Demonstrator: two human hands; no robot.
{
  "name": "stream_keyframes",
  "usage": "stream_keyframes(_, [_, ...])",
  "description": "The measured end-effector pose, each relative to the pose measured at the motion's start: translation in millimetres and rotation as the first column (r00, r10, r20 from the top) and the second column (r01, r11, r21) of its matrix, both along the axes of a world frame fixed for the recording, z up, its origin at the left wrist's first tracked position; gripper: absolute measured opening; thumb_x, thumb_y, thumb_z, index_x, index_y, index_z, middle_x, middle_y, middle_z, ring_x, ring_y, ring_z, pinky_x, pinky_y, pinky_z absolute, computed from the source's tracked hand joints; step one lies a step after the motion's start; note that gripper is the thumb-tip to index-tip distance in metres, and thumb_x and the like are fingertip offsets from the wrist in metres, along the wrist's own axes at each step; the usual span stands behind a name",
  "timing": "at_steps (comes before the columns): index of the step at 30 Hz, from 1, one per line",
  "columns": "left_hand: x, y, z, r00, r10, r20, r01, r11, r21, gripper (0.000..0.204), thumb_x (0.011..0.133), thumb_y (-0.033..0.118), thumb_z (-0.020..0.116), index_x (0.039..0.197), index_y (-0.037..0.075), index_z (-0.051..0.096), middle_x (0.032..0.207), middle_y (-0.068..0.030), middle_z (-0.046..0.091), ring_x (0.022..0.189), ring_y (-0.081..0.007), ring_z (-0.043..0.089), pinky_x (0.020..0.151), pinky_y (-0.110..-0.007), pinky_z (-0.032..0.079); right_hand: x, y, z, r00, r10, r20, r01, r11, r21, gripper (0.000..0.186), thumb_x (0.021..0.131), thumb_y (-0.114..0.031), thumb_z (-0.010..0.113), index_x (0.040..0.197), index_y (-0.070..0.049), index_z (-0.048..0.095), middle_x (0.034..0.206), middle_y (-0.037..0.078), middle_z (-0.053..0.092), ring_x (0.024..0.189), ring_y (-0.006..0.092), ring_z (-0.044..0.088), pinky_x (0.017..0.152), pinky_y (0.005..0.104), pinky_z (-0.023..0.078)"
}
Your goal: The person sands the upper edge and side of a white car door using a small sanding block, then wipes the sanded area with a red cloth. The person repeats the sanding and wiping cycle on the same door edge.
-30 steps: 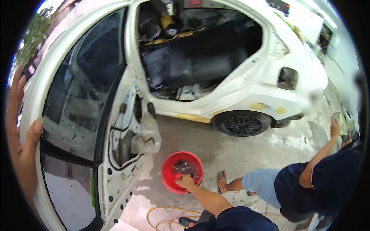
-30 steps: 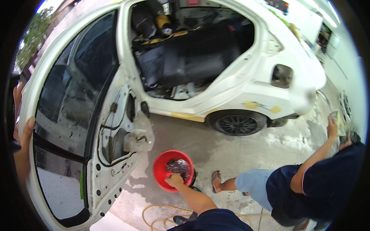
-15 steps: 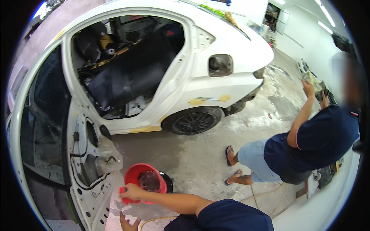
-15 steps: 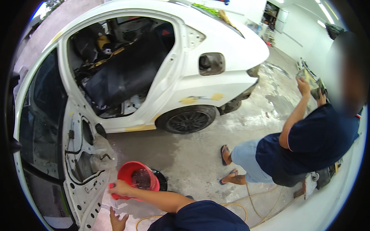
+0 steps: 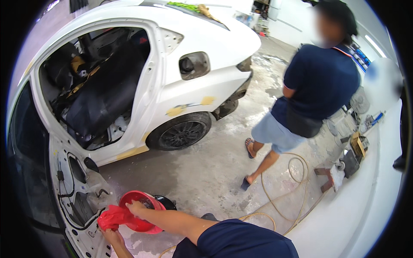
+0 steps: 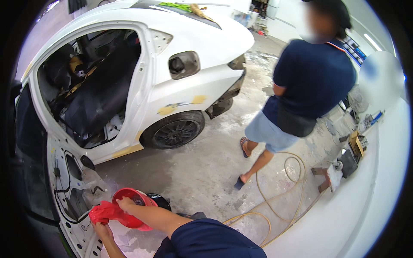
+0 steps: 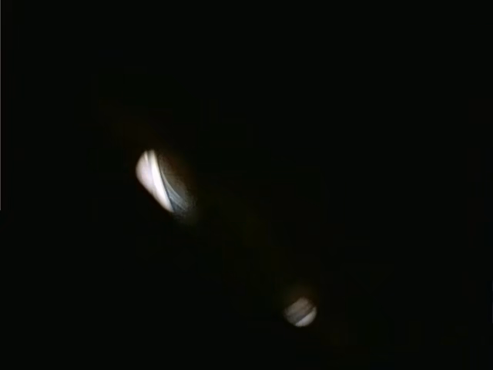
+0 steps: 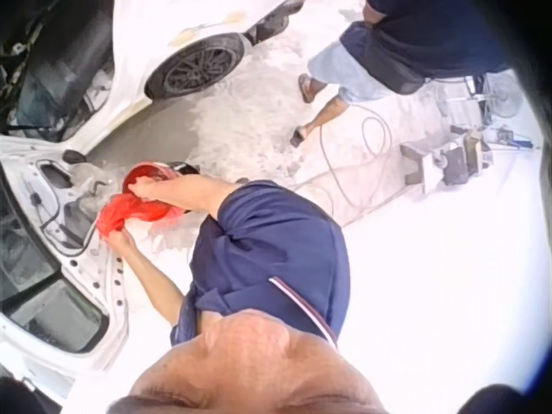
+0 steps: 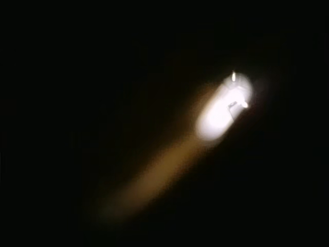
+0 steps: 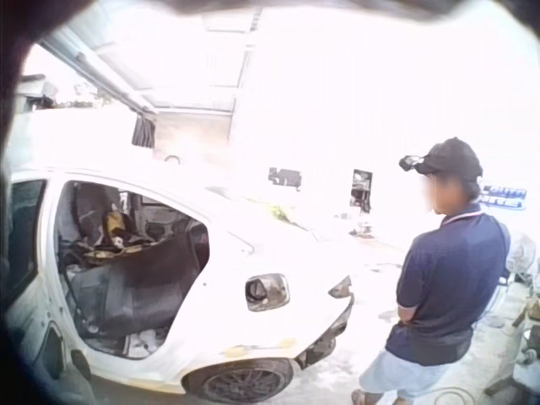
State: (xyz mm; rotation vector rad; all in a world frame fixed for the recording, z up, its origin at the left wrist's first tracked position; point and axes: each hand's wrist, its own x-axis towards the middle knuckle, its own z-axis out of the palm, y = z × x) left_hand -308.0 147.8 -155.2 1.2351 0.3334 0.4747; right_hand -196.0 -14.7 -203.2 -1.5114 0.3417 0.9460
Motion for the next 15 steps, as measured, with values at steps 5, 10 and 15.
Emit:
stream_keyframes(5, [1.8,-44.6,1.9,0.974,-0.222,-0.033,0.219,0.972,-0.085,0.044,0.082,-0.002,0.054,0.126,0.000,0.058,0.119,-0.0096,0.065,0.103,-0.0206,0.065,0.091,-0.033,0.052,-31.7,16.1,2.9,0.903,0.019,-0.430,0.209,0.855,0.476,0.053,0.105,-0.059,0.042,0.135,-0.020,0.061,0.125,0.009,0.069,0.110,0.0257,0.066,0.083,0.0531,0.057])
stream_keyframes(10, [-38.3,-54.5,7.1,0.967,-0.002,-0.256,0.011,0.999,0.031,0.039,0.082,0.005,0.056,0.121,0.002,0.062,0.115,-0.0074,0.067,0.105,-0.0189,0.065,0.091,-0.031,0.052,-38.4,25.6,-2.2,0.919,-0.214,-0.330,0.329,0.878,0.347,0.039,0.100,-0.036,0.057,0.118,-0.005,0.071,0.118,0.010,0.072,0.102,0.0230,0.071,0.086,0.0380,0.057])
stream_keyframes(15, [-15.9,-59.3,3.3,0.882,0.231,-0.410,-0.230,0.972,0.052,0.031,0.088,0.016,0.057,0.117,0.006,0.064,0.111,-0.0072,0.069,0.099,-0.0203,0.067,0.086,-0.034,0.054,-37.1,52.5,24.6,0.905,0.192,-0.381,0.132,0.722,0.679,0.045,0.095,-0.047,0.066,0.108,-0.003,0.068,0.115,0.011,0.072,0.101,0.0242,0.070,0.088,0.0407,0.056])
